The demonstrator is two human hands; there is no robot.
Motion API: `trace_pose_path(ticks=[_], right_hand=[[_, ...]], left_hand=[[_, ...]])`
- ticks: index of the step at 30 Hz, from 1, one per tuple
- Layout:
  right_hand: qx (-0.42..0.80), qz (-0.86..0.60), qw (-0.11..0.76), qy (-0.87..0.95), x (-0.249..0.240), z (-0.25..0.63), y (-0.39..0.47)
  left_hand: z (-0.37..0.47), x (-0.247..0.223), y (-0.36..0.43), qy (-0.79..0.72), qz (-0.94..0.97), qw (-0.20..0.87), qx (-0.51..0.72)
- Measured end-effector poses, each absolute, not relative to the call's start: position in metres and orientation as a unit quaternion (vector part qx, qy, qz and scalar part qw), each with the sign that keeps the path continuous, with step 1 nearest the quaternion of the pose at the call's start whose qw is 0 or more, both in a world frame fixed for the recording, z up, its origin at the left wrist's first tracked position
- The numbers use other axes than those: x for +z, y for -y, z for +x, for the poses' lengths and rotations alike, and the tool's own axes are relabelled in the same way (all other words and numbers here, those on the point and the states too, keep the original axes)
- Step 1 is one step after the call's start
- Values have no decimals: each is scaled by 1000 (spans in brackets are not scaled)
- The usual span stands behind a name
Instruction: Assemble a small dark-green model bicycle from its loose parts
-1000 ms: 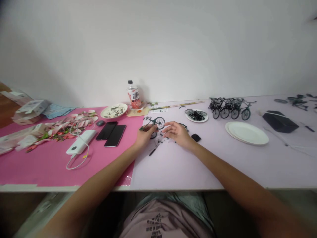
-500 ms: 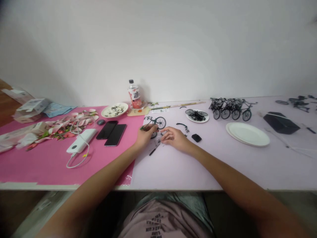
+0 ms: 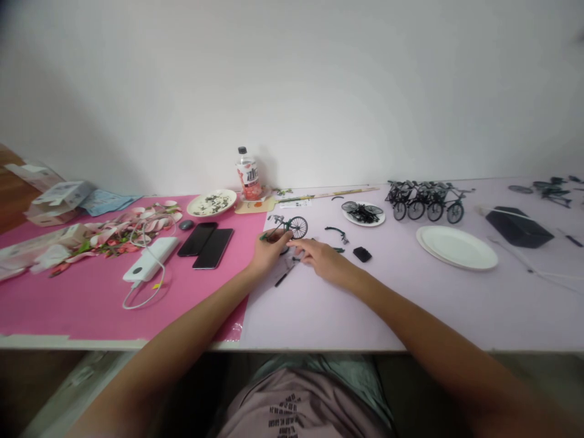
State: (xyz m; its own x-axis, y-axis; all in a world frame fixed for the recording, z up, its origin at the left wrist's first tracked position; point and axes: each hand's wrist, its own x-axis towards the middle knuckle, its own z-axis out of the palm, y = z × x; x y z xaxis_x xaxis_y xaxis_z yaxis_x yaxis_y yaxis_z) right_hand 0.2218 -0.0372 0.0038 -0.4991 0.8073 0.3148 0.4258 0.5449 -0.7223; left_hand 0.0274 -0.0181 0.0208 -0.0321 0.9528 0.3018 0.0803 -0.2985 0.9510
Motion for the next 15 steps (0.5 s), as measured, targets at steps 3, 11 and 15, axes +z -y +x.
trace_pose_path(ticks=[3, 11, 15], right_hand=[[339, -394, 335, 786, 1, 219, 38], [383, -407, 418, 716, 8, 220, 41], [342, -426, 445, 710, 6, 221, 39]], left_hand=[[28, 23, 20, -452, 572, 395, 558], [26, 28, 22, -475, 536, 444, 539], [26, 24, 19, -465, 524, 471, 536]])
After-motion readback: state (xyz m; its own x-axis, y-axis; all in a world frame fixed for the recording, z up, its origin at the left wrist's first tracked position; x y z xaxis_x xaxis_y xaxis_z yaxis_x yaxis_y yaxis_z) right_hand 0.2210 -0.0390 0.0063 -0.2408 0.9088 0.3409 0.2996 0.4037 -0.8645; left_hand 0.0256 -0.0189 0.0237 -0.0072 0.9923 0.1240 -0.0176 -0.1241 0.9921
